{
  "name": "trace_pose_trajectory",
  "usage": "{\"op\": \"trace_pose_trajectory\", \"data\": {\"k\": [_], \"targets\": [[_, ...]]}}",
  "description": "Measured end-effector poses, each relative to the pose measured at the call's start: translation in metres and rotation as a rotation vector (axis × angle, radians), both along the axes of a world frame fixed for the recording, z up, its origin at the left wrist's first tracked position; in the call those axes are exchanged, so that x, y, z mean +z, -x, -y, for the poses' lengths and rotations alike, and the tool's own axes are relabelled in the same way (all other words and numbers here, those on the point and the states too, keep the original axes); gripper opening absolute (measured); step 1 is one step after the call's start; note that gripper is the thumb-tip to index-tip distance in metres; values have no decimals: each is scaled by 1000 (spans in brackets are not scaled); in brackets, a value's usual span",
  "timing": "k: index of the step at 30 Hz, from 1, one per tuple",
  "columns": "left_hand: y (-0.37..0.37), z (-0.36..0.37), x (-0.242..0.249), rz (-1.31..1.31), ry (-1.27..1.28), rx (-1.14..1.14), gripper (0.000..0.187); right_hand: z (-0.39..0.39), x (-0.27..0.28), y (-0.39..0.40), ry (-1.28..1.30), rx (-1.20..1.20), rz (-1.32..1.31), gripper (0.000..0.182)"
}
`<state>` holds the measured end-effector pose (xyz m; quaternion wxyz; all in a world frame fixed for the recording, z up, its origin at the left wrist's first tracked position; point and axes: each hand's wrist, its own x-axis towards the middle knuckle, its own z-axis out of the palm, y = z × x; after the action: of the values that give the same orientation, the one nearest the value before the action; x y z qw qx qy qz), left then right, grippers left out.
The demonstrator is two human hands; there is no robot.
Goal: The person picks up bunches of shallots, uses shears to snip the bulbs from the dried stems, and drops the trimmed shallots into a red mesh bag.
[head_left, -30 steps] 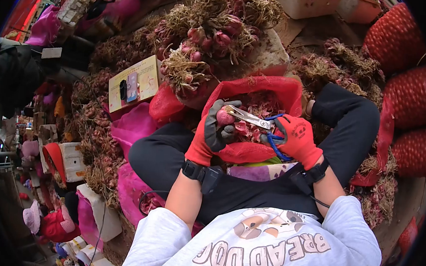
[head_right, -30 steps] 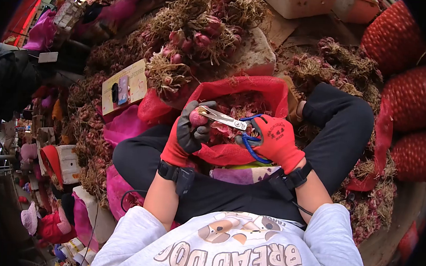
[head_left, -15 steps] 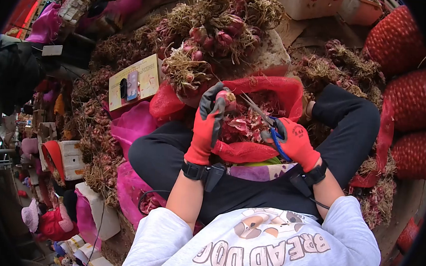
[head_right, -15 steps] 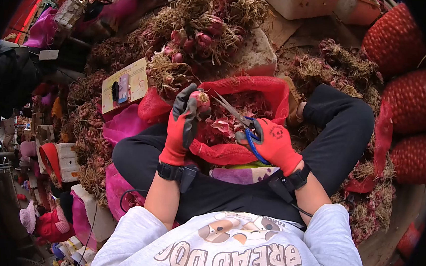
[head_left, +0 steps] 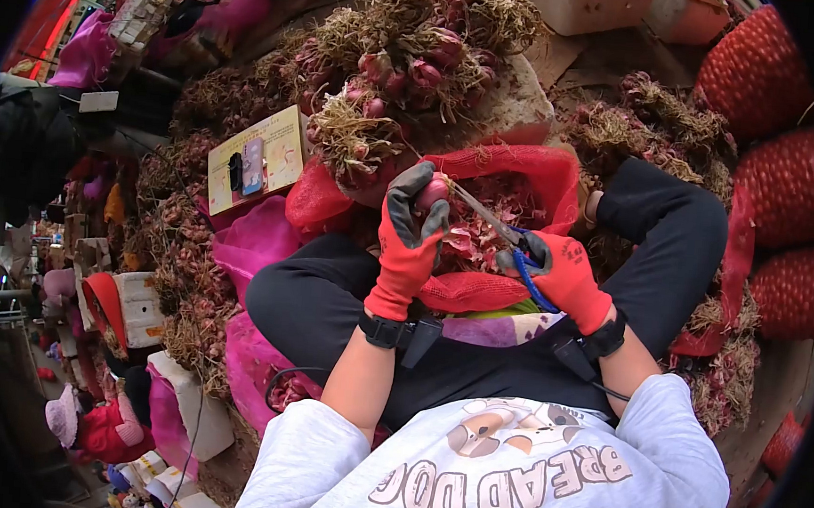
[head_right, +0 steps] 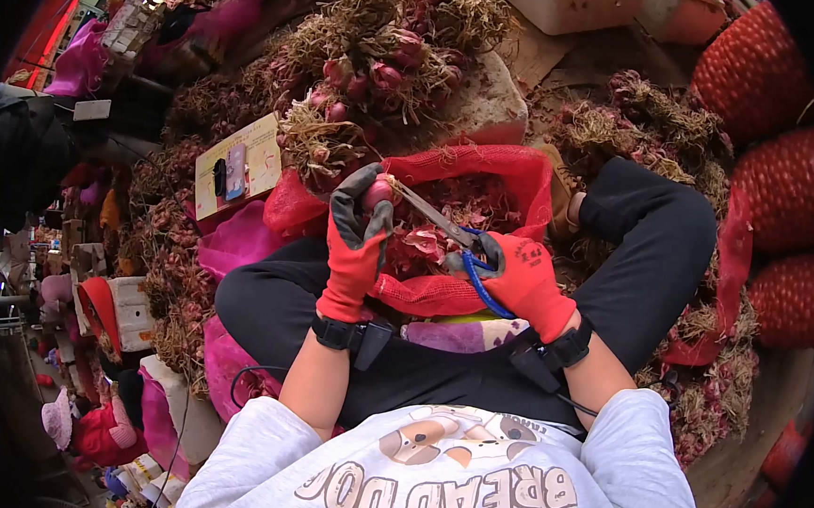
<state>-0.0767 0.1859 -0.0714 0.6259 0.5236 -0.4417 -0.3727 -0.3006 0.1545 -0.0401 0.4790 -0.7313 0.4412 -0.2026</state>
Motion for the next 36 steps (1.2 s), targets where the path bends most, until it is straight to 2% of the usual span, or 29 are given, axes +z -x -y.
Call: {"op": "trace_pose_trajectory", "data": {"k": [4,10,13,16,19,21,24,25,27,31,34,36], "targets": [[-2,-2,11,-8,3,-77,44,2,1,2,229,0,-70,34],[-3,-4,15,36,70,-129,44,0,-6,8,-330,96,112,27],[-2,-3,17,38,77,-112,43,0,-10,5,-381,61,102,29],[1,0,18,-1,79,-98,42,-2,-12,3,-69,-12,153,31],[2,-1,18,-75,48,-86,40,2,6,2,-51,89,-45,33],[-1,1,13,-67,56,-99,39,1,-1,1,45,63,-88,33],[-3,0,14,-199,-46,-149,39,0,-3,4,53,66,-175,34],[-5,1,13,-364,-64,-191,39,2,-3,5,36,73,-206,34],[-8,1,12,-695,-102,-277,41,1,-8,5,11,39,-108,36],[-14,2,16,-943,-153,-301,45,6,3,5,37,42,45,29],[-22,0,7,-1125,-193,-419,46,4,2,6,126,111,-85,30],[-19,-1,3,-1071,-171,-402,46,0,5,3,144,112,-75,34]]}}
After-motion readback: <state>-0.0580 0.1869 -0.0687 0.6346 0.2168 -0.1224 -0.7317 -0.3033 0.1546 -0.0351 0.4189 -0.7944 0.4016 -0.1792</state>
